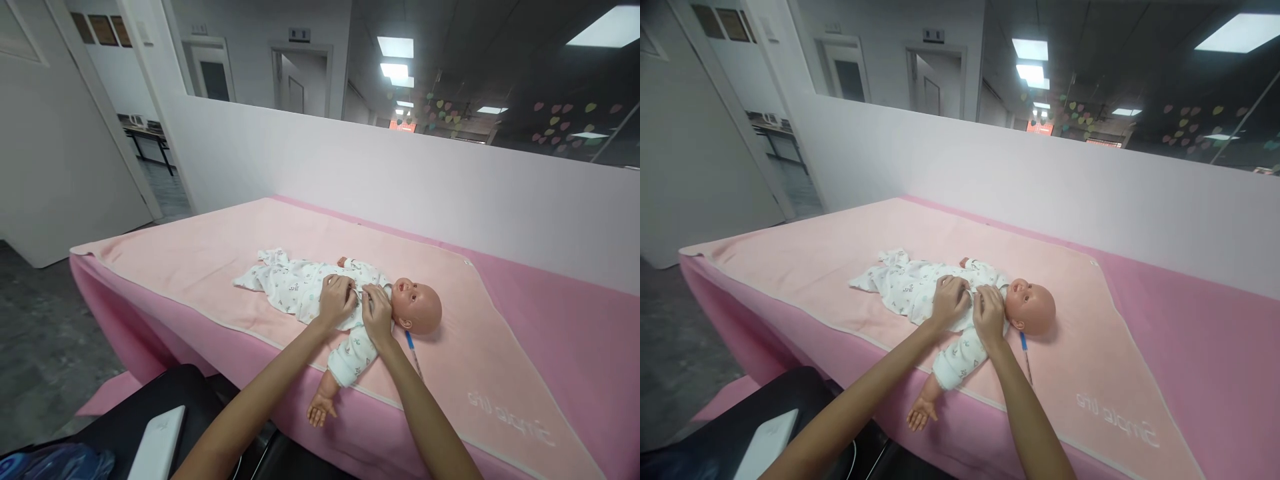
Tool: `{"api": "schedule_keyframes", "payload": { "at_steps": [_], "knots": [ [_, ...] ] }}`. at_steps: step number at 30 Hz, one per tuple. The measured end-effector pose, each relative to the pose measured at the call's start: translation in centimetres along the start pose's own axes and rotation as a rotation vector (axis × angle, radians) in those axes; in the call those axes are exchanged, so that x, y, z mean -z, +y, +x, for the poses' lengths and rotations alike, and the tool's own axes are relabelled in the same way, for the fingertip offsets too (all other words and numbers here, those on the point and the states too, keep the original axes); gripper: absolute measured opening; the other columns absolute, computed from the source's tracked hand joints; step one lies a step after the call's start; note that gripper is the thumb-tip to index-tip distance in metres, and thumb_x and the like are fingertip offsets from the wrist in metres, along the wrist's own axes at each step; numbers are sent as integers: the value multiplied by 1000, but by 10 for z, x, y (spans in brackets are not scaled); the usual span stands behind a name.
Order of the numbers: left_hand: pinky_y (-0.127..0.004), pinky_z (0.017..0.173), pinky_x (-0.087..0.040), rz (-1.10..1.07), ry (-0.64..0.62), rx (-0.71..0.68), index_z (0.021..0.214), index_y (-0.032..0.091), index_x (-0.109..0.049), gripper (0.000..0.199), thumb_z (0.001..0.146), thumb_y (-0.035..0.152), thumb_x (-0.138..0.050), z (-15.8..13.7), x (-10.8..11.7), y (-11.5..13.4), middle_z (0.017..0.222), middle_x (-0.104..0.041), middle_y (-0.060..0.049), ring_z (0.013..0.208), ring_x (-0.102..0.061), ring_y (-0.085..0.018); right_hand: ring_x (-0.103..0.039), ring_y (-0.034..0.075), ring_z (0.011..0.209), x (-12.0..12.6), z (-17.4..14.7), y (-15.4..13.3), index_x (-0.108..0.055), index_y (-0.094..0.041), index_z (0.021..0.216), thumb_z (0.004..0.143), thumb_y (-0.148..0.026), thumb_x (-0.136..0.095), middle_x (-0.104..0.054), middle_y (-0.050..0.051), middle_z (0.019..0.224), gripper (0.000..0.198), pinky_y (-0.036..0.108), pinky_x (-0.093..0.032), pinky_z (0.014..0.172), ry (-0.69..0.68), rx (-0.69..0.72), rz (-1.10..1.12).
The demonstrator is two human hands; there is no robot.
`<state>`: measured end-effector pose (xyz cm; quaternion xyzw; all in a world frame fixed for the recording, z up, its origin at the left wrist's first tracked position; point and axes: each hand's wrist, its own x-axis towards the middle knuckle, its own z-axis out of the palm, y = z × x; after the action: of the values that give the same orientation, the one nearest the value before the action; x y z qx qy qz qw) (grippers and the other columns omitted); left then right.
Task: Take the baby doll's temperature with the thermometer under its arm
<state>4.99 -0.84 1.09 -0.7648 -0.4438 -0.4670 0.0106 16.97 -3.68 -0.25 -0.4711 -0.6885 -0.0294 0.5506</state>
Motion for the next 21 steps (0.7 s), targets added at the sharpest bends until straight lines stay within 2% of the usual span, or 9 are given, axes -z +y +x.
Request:
{"api": "schedule_keyframes", "payload": {
  "at_steps": [6, 11, 16, 21],
  "knots": [
    [-35, 83, -33, -26, 12, 10, 76, 20, -48, 10, 78, 17, -39, -1, -3, 2, 74, -61, 0, 72, -53, -16, -58, 19, 92, -3, 1, 1, -61, -18, 90, 83, -20, -45, -66, 6, 93, 17, 41, -37, 96, -16, 52, -75],
    [-35, 80, -34, -1, 0, 53, 79, 21, -51, 14, 82, 23, -38, -6, -5, 3, 78, -62, -2, 78, -53, -18, -57, 18, 88, -5, 0, 4, -59, -19, 84, 87, -20, -38, -65, 6, 89, 21, 39, -39, 92, -22, 22, -85],
    [-36, 82, -33, -1, -61, 15, 83, 21, -53, 13, 76, 20, -42, -9, -4, 4, 86, -62, -3, 84, -51, -20, -55, 19, 85, -3, -1, 4, -58, -19, 86, 89, -23, -35, -63, 7, 85, 23, 35, -43, 80, -24, -19, -97],
    [-36, 79, -34, 19, -51, 7, 81, 21, -54, 15, 74, 17, -41, -8, -4, 4, 84, -62, -3, 81, -50, -20, -55, 20, 85, 1, 0, 2, -57, -18, 82, 85, -22, -41, -63, 7, 85, 17, 34, -43, 79, -13, -9, -70]
  ]
}}
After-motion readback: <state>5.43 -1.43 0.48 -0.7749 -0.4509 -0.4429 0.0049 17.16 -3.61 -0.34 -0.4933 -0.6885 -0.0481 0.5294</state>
